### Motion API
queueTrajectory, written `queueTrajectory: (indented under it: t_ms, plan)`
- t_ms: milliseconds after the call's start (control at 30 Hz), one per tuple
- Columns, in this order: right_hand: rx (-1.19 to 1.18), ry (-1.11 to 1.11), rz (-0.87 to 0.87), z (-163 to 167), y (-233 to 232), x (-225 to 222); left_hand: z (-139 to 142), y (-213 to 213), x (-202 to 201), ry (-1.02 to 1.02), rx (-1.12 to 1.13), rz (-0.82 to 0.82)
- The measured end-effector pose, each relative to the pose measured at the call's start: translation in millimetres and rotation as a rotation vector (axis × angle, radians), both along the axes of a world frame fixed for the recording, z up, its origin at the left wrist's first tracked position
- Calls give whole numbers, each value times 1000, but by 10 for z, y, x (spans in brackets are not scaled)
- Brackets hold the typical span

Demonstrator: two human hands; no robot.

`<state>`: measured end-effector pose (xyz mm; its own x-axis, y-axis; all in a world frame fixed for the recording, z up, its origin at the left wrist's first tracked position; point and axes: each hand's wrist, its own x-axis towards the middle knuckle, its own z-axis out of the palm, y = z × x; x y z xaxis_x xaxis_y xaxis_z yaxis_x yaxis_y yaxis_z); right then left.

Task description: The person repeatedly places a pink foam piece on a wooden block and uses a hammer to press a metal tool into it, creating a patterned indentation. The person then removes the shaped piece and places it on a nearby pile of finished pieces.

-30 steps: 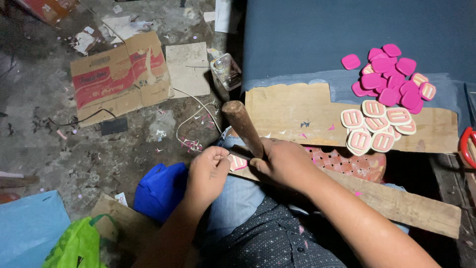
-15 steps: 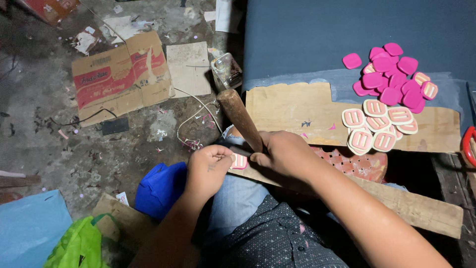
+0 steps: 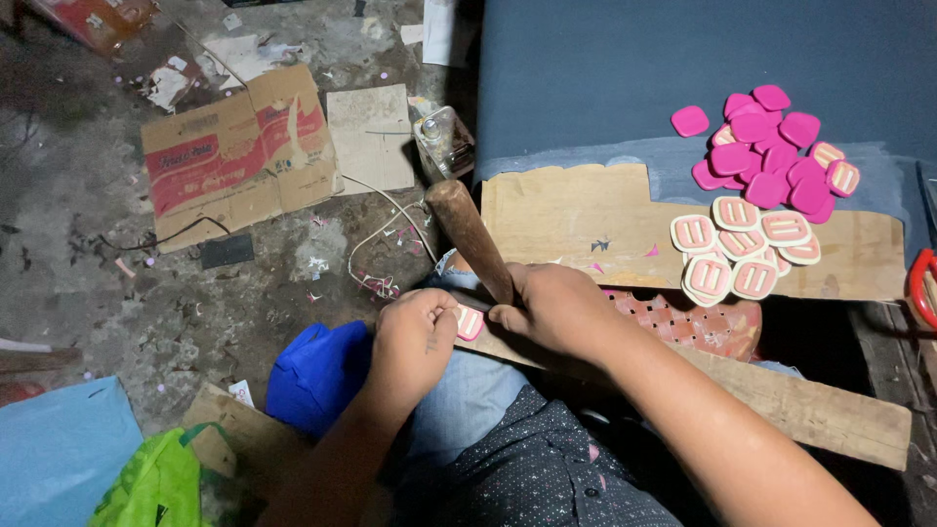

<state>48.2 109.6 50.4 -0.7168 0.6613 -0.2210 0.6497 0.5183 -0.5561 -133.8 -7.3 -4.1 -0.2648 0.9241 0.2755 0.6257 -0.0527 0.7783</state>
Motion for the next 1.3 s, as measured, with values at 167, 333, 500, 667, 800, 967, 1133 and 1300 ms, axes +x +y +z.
queueTrajectory:
  t_ms: [167, 333, 500, 667, 800, 967, 1133, 1300]
  plan:
    - [41, 29, -18, -26, -92, 85, -46, -14, 28, -190, -159, 68]
    - [51, 49, -26, -50, -55, 67, -72, 1, -19, -464, -323, 23]
    - [6, 9, -28, -45, 20, -20, -44, 30, -5, -357, -326, 77]
    - [98, 16, 26, -23, -26, 40, -31, -11, -2, -180, -149, 71]
    - [82, -8, 14, -5, -32, 50, -25, 5, -20, -449, -282, 34]
    - [25, 17, -11, -18, -4, -30, -2, 24, -12, -59, -65, -2]
    - [87, 25, -23, -19, -159, 64, -11, -18, -9, -77, -90, 34]
    - [103, 9, -29, -1, -138, 57, -21, 17, -73, -477, -351, 19]
